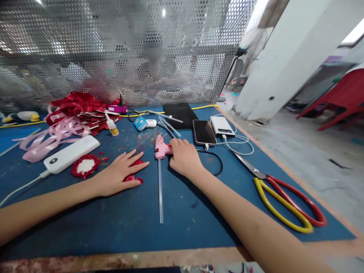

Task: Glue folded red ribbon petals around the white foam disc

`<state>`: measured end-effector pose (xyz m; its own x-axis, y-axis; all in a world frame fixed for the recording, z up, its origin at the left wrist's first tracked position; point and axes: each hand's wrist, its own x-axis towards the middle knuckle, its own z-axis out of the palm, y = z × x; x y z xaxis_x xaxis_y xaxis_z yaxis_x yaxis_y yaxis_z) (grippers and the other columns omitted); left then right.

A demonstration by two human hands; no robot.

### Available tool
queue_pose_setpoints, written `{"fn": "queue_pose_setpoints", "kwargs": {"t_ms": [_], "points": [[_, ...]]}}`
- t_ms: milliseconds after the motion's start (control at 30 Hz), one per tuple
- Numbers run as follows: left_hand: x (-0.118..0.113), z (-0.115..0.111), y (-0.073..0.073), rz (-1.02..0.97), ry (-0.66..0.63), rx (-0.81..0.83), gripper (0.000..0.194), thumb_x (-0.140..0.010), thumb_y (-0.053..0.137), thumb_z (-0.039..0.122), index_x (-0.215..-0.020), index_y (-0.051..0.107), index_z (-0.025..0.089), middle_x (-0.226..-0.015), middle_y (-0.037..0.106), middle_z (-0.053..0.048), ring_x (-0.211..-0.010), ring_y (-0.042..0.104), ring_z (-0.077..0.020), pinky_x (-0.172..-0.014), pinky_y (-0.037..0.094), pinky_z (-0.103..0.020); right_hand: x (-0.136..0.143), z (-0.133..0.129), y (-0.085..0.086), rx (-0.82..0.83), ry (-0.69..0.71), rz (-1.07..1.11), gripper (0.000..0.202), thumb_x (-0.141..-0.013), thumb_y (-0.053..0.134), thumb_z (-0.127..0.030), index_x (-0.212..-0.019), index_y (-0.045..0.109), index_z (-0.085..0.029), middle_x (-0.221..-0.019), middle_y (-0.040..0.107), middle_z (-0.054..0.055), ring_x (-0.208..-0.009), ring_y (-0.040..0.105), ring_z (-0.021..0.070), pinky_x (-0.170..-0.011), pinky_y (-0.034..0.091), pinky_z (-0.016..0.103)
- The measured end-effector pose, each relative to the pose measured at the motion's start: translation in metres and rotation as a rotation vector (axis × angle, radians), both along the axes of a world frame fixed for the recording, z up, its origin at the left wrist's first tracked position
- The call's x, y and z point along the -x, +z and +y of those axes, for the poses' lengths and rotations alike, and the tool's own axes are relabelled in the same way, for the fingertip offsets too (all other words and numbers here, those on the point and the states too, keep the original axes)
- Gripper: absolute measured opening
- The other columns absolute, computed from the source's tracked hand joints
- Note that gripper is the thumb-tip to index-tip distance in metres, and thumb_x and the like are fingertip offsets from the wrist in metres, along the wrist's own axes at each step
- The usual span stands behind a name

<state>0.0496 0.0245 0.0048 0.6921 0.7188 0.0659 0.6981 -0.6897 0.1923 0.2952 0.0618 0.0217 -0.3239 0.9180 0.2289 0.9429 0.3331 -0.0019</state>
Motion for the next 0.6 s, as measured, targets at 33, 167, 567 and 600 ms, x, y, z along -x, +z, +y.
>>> {"fn": "queue_pose_setpoints", "kwargs": {"t_ms": [33,167,567,600], "points": [[-0.001,0.004,0.0,-0.002,-0.005,0.0,0.052,-0.089,0.039,0.052,-0.137,0.037,0.034,-0.151,0.028,-0.009,-0.139,0.019,-0.0348,-0.106,0.023,-0.061,-0.001,0.001,0.0,0.018,0.003,0.023,0.035,-0.066,0.046,-0.009,-0.101,0.052,-0.013,-0.1,0.062,0.013,-0.089,0.052,0.0261,-0.071,0.037,0.033],[0.004,-0.001,-0.001,-0.04,-0.028,-0.023,0.049,-0.092,0.039,0.044,-0.137,0.04,0.024,-0.147,0.035,-0.01,-0.138,0.023,-0.0292,-0.109,0.026,-0.053,-0.005,0.005,0.003,0.054,0.035,0.077,0.036,-0.065,0.045,-0.007,-0.099,0.052,-0.014,-0.098,0.063,0.012,-0.085,0.052,0.0247,-0.07,0.037,0.032],[0.038,-0.037,-0.01,-0.191,-0.17,-0.159,0.04,-0.092,0.035,0.008,-0.124,0.054,0.019,-0.121,0.062,-0.011,-0.117,0.052,-0.0181,-0.097,0.046,-0.038,-0.012,0.004,0.003,0.067,0.123,0.128,0.04,-0.065,0.046,-0.006,-0.104,0.053,-0.014,-0.104,0.063,0.013,-0.093,0.054,0.0259,-0.078,0.04,0.035],[0.039,-0.036,-0.01,-0.197,-0.179,-0.18,0.038,-0.091,0.035,0.007,-0.121,0.056,0.019,-0.116,0.064,-0.012,-0.112,0.055,-0.0181,-0.095,0.048,-0.037,-0.012,0.004,0.004,0.069,0.126,0.129,0.04,-0.065,0.046,-0.006,-0.104,0.054,-0.014,-0.104,0.063,0.013,-0.093,0.055,0.0258,-0.079,0.04,0.034]]}}
